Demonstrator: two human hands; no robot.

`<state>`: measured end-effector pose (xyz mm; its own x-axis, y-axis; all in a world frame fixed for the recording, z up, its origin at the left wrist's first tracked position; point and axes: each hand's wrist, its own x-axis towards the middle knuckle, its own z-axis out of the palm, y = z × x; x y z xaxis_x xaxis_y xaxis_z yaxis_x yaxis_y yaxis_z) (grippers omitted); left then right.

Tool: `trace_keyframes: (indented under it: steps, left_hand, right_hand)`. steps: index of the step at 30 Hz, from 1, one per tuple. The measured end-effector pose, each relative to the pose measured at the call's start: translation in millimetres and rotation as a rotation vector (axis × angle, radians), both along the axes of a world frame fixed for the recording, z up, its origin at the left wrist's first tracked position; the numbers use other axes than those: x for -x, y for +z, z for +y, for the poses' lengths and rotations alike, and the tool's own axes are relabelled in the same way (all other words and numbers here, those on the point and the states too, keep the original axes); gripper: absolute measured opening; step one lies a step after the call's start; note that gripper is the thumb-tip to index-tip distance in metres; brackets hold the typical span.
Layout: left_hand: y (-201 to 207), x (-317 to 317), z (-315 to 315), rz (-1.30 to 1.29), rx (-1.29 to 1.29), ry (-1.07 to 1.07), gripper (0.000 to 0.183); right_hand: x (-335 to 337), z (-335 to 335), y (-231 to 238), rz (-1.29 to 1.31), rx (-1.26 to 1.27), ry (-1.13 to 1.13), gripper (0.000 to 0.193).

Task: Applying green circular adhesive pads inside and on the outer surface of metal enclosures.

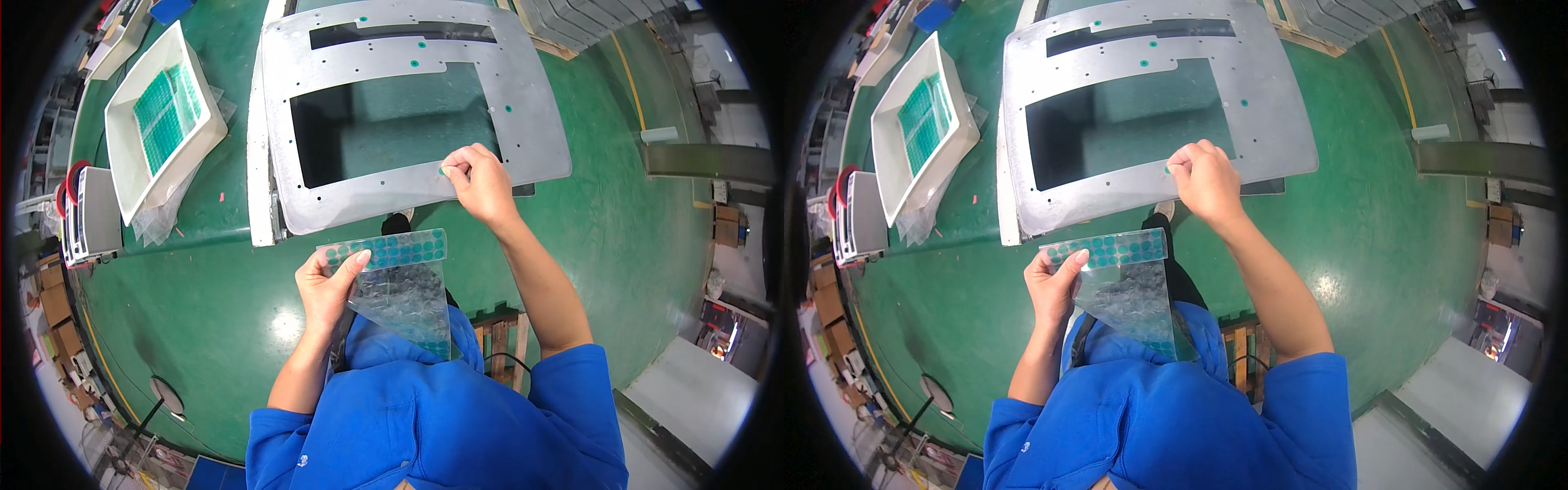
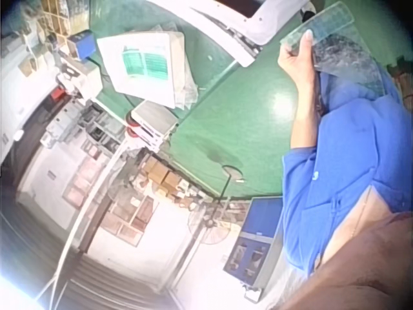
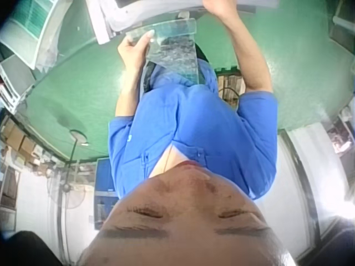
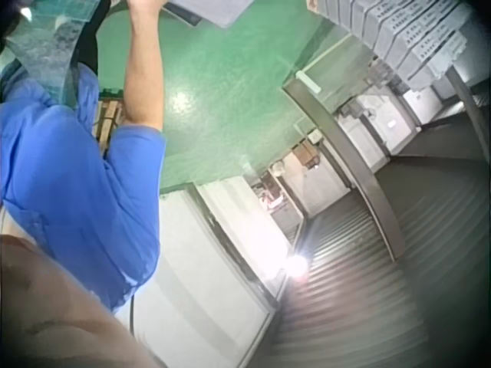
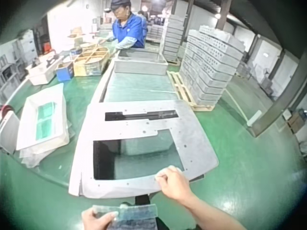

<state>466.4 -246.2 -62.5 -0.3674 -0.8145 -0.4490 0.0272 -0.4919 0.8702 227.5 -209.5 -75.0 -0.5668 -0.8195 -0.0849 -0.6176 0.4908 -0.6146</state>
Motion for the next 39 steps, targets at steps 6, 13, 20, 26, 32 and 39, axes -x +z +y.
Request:
trace_keyframes:
  steps: [6, 13, 20, 26, 32, 39]
  left_hand:
    - [-0.2, -7.0, -0.7, 0.019, 0.022, 0.041, 0.012]
    - [4.2, -26.2, -8.5, 0.088, 0.102, 0.138, 0.012]
    - [11.0, -52.6, -16.7, 0.038, 0.212, 0.207, 0.011]
    - [-2.5, -64.7, -24.1, 0.031, 0.155, 0.309, 0.012]
    - [-9.4, -68.2, -35.6, 0.006, 0.092, 0.362, 0.012]
    - [-11.1, -80.0, -47.3, 0.051, 0.073, 0.445, 0.011]
  right_hand:
    - [6.0, 1.0, -0.1, -0.168, 0.075, 0.024, 0.008]
    - [35.3, -22.9, 16.8, -0.101, -0.259, 0.197, 0.017]
    - [-55.6, -10.6, 54.6, -0.587, 0.139, 0.548, 0.014]
    - [-86.4, -16.8, 35.5, -0.485, 0.387, 0.472, 0.011]
    - [-95.6, -36.5, 18.2, -0.045, 0.536, 0.614, 0.011]
    - [-105.6, -75.2, 18.0, -0.448, 0.419, 0.411, 0.006]
